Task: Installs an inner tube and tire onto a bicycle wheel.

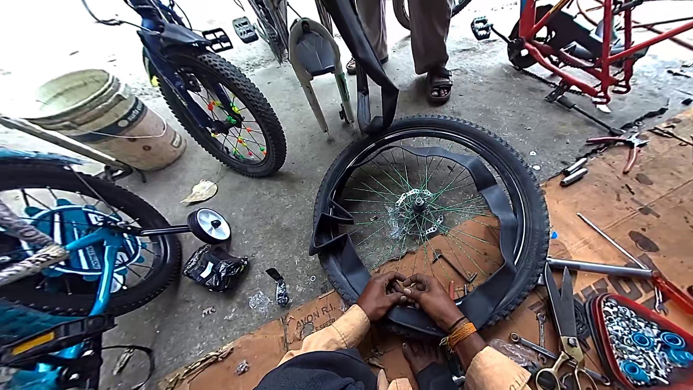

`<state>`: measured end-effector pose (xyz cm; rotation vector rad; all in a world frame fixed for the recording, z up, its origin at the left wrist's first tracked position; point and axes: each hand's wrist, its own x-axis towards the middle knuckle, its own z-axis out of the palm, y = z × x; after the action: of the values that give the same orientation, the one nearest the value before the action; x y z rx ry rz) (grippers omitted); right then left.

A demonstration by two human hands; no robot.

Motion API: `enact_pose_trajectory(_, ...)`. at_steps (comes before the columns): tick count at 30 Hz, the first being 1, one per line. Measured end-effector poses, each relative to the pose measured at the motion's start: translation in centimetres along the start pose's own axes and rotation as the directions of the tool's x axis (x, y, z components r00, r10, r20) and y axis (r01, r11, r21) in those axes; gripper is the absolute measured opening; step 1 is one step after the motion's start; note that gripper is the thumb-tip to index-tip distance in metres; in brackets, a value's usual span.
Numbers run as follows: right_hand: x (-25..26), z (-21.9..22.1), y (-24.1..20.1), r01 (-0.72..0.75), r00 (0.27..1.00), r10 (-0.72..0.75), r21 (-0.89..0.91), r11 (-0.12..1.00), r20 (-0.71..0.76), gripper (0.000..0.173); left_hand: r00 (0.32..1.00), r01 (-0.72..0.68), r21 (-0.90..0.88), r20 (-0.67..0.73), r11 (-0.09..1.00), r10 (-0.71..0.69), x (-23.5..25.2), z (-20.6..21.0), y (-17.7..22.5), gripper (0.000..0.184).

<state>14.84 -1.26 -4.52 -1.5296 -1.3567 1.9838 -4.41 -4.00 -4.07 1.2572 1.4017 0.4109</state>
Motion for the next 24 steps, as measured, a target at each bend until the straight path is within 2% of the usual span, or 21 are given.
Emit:
enact_pose_trajectory(4, -0.6, -0.7, -0.4, 0.014, 0.994, -0.022, 0.08, 0.997, 0.104, 0.02, 1.0, -0.029, -0.028, 0.007, 0.999, 0.03, -0.2, -0.3, -0.3, 0.041)
enact_pose_trajectory(7, -0.5, -0.3, -0.5, -0.004, 0.999, 0.0, 0.066, 0.998, 0.051, 0.024, 0.999, -0.037, -0.044, 0.012, 0.998, 0.038, -0.2, -0.1, -0.3, 0.041)
enact_pose_trajectory(10, 0.2, 0.2, -0.1, -0.019, 1.0, 0.019, 0.016, 1.0, -0.005, 0.021, 0.999, -0.034, -0.02, 0.022, 0.999, 0.034, -0.2, 0.0, -0.1, 0.044)
enact_pose_trajectory(13, 0.1, -0.6, 0.0, -0.013, 0.997, 0.012, 0.005, 1.0, 0.082, 0.017, 0.998, -0.048, 0.02, 0.028, 0.999, 0.047, -0.1, 0.2, 0.1, 0.044)
enact_pose_trajectory(18, -0.3, -2.0, 0.2, -0.004, 0.984, -0.008, 0.068, 0.998, 0.176, 0.024, 0.99, -0.13, -0.018, 0.047, 0.991, 0.13, -0.1, 0.2, -0.2, 0.041)
enact_pose_trajectory(22, -0.1, -0.7, -0.5, -0.008, 0.998, 0.005, 0.035, 0.999, 0.069, 0.02, 0.989, -0.143, -0.005, 0.035, 0.99, 0.144, -0.1, 0.0, -0.4, 0.041)
enact_pose_trajectory(24, 0.0, -0.8, -0.6, -0.023, 0.997, 0.022, 0.01, 1.0, 0.075, 0.017, 0.993, -0.116, 0.033, 0.034, 0.993, 0.115, 0.0, 0.3, -0.2, 0.043)
